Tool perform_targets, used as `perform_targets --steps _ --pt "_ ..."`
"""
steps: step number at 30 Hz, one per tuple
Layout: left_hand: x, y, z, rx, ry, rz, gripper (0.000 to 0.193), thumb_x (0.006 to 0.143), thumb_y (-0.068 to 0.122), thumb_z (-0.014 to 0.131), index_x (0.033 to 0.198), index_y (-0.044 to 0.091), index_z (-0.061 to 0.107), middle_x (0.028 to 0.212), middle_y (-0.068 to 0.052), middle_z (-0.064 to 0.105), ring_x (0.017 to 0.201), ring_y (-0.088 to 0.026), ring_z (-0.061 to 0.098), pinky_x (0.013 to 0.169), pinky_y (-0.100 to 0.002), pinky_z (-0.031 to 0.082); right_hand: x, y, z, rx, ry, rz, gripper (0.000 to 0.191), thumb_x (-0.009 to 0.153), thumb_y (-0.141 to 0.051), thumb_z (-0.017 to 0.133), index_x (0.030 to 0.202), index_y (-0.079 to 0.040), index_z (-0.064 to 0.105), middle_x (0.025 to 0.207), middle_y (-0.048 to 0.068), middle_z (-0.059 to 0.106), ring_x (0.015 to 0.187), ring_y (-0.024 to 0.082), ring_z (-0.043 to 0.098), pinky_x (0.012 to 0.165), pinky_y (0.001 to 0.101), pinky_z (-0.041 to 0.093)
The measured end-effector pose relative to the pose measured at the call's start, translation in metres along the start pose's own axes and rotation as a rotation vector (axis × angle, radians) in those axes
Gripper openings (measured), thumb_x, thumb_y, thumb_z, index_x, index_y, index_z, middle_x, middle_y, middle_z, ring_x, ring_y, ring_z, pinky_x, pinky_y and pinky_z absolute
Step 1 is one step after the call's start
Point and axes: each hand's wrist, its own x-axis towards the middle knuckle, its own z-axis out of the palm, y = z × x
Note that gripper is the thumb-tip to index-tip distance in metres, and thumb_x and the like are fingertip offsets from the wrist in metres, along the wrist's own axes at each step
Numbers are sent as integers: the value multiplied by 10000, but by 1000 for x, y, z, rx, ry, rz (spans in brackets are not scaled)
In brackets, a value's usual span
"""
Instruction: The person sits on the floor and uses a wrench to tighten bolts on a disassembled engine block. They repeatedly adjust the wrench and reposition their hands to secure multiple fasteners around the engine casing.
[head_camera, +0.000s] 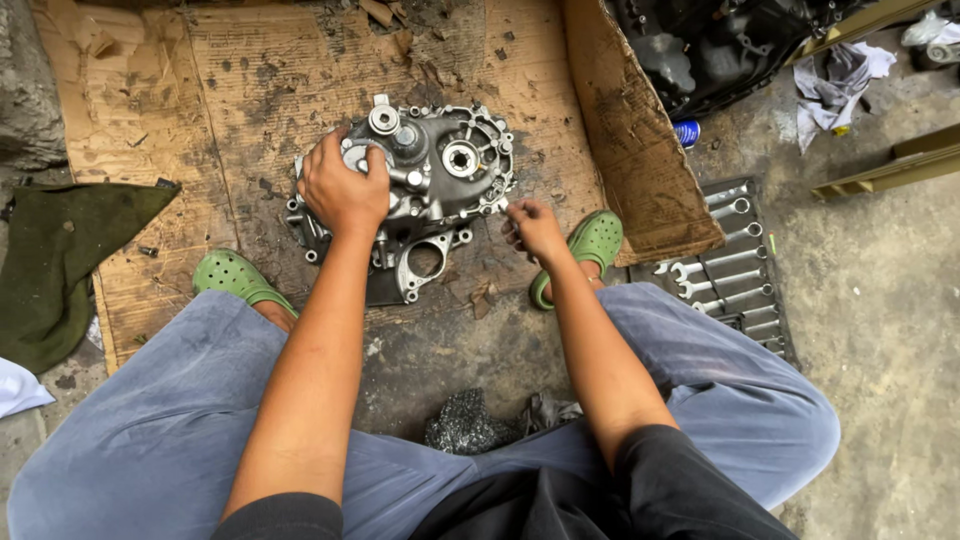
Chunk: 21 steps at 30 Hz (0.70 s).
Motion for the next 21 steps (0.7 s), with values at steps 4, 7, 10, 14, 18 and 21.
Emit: perform_targets --steps 4,7,10,14,18,21 --pt "-2 -3 4 15 -12 -11 452 851 379 724 1191 83 703 1206 -144 716 1174 -355 606 1001 -499 411 0 -6 -2 -504 14 -30 268 950 -339 697 936 -72 706 748 79 752 569 166 669 548 333 527" --pt "-2 -5 4 16 -11 -11 450 843 378 726 1188 89 706 1198 -144 716 1173 -356 604 1004 -499 408 9 -18 -6 -713 2 -6 295 928 -408 707 912 -115 736 747 53 761 578 152 671 581 333 535" --pt "0 -4 4 5 2 -3 441 843 370 722 1185 93 709 1201 -140 719 1173 -353 605 998 -495 410 22 -32 -12 -853 -75 23 305 908 -443 718 929 -141 759 767 26 769 621 141 684 614 335 547" --pt "1 -4 4 12 -6 -6 444 833 370 726 1181 95 710 1196 -139 718 1168 -349 608 999 -489 417 36 -44 -18 -979 -169 48 354 884 -489 733 914 -140 780 786 -5 770 691 131 700 672 348 558" --pt "-1 -6 5 6 4 11 446 850 367 733 1198 90 707 1193 -138 719 1172 -347 611 1015 -498 413 49 -46 -17 -1032 -224 47 437 855 -541 779 877 -104 787 821 32 772 743 161 692 716 356 562" --pt "-2 -7 7 -11 8 12 453 828 360 732 1193 92 715 1188 -135 725 1166 -354 608 989 -494 417 58 -49 -16 -1033 -260 76 404 844 -556 770 909 -158 788 845 37 765 764 173 682 725 359 553"
